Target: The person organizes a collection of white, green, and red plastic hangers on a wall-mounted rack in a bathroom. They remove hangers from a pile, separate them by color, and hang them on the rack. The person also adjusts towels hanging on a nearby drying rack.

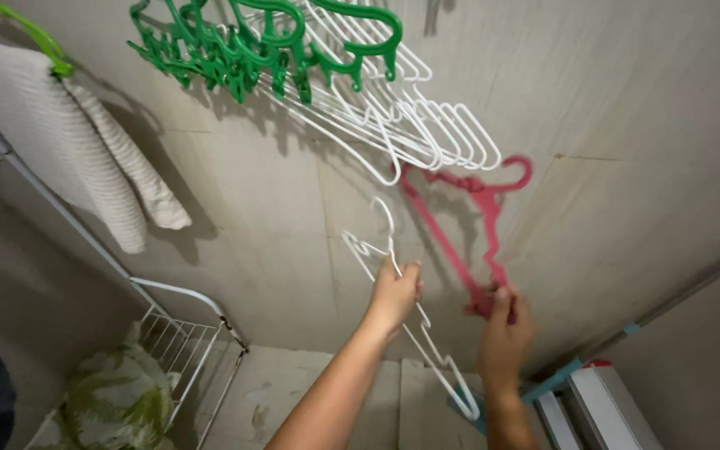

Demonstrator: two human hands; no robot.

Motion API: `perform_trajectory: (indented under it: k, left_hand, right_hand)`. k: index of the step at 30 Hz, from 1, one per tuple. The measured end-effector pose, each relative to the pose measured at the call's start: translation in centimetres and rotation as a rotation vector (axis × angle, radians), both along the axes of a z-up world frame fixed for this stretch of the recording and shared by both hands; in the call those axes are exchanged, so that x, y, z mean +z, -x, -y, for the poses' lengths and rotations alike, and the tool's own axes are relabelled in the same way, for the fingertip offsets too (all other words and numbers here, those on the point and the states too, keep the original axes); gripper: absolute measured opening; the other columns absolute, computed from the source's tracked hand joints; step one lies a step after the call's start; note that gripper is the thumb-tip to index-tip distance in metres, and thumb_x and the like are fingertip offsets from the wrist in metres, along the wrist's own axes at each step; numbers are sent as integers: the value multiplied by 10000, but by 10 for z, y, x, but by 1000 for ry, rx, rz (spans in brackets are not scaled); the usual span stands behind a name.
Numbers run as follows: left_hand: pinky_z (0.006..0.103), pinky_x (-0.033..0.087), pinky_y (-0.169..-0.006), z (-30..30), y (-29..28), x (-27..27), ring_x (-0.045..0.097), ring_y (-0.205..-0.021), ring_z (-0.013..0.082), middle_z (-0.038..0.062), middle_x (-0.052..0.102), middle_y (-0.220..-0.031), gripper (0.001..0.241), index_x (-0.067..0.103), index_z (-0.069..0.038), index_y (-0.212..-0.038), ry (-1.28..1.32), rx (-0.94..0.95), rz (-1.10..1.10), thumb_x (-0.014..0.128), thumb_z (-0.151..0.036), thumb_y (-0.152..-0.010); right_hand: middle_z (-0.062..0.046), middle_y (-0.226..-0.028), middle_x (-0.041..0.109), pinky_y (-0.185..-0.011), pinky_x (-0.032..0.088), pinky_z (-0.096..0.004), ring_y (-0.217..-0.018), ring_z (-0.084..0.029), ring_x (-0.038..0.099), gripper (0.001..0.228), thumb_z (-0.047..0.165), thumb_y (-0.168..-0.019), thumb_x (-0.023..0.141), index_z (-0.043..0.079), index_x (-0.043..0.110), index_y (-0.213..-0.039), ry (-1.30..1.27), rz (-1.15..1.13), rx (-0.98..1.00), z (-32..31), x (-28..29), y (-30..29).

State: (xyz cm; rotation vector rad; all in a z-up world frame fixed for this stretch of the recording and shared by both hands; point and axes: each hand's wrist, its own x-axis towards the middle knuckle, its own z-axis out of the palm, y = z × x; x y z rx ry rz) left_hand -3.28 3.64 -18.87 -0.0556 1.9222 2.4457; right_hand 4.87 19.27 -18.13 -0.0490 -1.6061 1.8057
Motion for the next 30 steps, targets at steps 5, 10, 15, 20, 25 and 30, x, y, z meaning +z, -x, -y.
perform_trajectory:
  k: [5,10,15,20,25,30]
  left_hand:
    - [341,408,-877,-16,-8,2,518,-1064,194,140,548,-1192,801,237,20,-1467,-35,-40,13,721,-384,-972]
    - [395,432,-1083,-14,-42,38,495,-1324,276,206,480,-1450,873,282,12,-1502,104,-107,-98,786,-266,-846]
    - [487,438,-774,12,-7,-72,537,-926,326,220,570,-1102,603,469,-32,-1462,-131,-110,92,573,2,-870]
    - [349,484,-794,47,10,-121,580,-1008,187,144,624,-1256,369,530,-22,-1390,-313,5,113,544,-57,-1023]
    - [274,544,-852,80,-20,-93,611,-1105,44,88,567,-1460,422,498,-106,-1416,-359,146,33,457,-39,-1001]
    - [317,336,-452,117,-43,-59,449,-546,132,64,583,-814,391,569,-78,-1297,-356,-25,196,487,-11,-920]
  right_hand:
    - [-91,-946,699,-713,588,-318,-764,-174,705,303,214,-1080,503,-2,637,-1244,-155,113,-3,24,-11,-32]
    - [-193,-1151,676,-783,557,-354,-954,-311,687,261,136,-995,615,4,665,-1214,-796,45,-232,57,-8,-68]
    - [-173,-1303,571,-865,572,-354,-1039,-293,654,406,18,-920,598,-5,616,-1325,-801,53,30,97,-9,-90]
    - [-185,-1351,475,-939,508,-404,-1167,-353,557,605,-3,-845,696,28,545,-1430,-698,96,145,134,-7,-106]
    - [-190,-1441,329,-912,560,-433,-1327,-396,420,939,63,-787,753,114,241,-1572,-343,455,349,155,-44,-122]
    - [-282,-1244,630,-825,536,-511,-1055,-462,638,605,62,-955,535,112,368,-1534,-933,482,139,167,-39,-133]
